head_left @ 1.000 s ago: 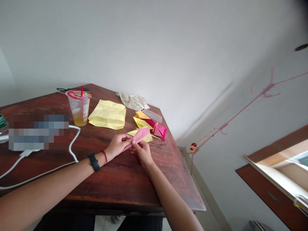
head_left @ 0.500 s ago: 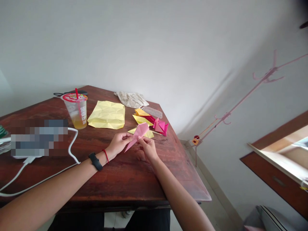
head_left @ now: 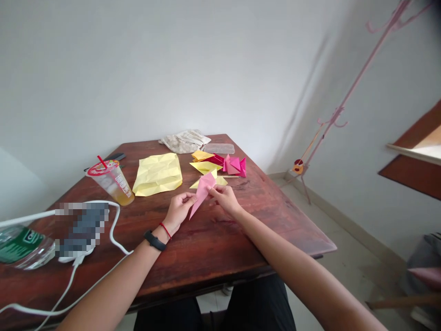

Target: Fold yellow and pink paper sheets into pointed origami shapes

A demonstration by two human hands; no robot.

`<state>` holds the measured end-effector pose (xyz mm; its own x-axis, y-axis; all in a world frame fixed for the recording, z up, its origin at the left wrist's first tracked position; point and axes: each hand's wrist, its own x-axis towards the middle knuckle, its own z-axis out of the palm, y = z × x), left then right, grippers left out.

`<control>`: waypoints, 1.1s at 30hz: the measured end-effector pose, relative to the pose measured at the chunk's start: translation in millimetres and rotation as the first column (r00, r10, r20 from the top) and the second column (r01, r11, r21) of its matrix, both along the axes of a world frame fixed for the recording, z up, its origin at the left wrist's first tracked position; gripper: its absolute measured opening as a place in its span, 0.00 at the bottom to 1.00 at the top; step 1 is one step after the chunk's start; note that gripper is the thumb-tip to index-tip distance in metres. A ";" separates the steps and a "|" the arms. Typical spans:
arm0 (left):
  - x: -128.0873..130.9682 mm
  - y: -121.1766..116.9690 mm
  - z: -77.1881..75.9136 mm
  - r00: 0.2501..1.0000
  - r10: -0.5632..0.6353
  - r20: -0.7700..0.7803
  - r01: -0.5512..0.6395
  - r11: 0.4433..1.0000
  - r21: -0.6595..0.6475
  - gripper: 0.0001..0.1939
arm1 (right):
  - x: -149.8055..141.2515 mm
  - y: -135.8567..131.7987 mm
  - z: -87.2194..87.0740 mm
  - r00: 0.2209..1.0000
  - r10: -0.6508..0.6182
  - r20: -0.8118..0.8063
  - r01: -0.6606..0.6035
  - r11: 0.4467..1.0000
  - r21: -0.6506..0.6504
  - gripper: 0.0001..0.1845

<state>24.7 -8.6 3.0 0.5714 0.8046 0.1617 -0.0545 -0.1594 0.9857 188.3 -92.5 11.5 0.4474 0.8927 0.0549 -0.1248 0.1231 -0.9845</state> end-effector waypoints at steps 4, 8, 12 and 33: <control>1.2 -0.1 -2.6 1.000 0.004 -0.016 -0.004 1.000 0.001 0.19 | 0.6 2.6 -1.7 0.998 -0.023 -0.059 0.023 1.000 0.006 0.25; 2.0 0.3 -3.8 1.000 0.004 -0.030 -0.004 1.000 0.000 0.19 | 2.4 1.9 -0.8 0.993 -0.038 -0.111 0.041 0.999 0.017 0.22; 2.9 0.1 -3.5 0.999 -0.008 -0.039 0.008 1.000 -0.006 0.18 | 2.1 2.8 -2.0 0.985 -0.072 -0.155 0.079 0.996 0.040 0.20; 1.1 -7.1 5.7 0.993 -0.095 -0.076 0.093 0.995 -0.036 0.17 | 9.8 3.4 -4.1 0.987 -0.135 0.091 0.121 0.982 0.144 0.24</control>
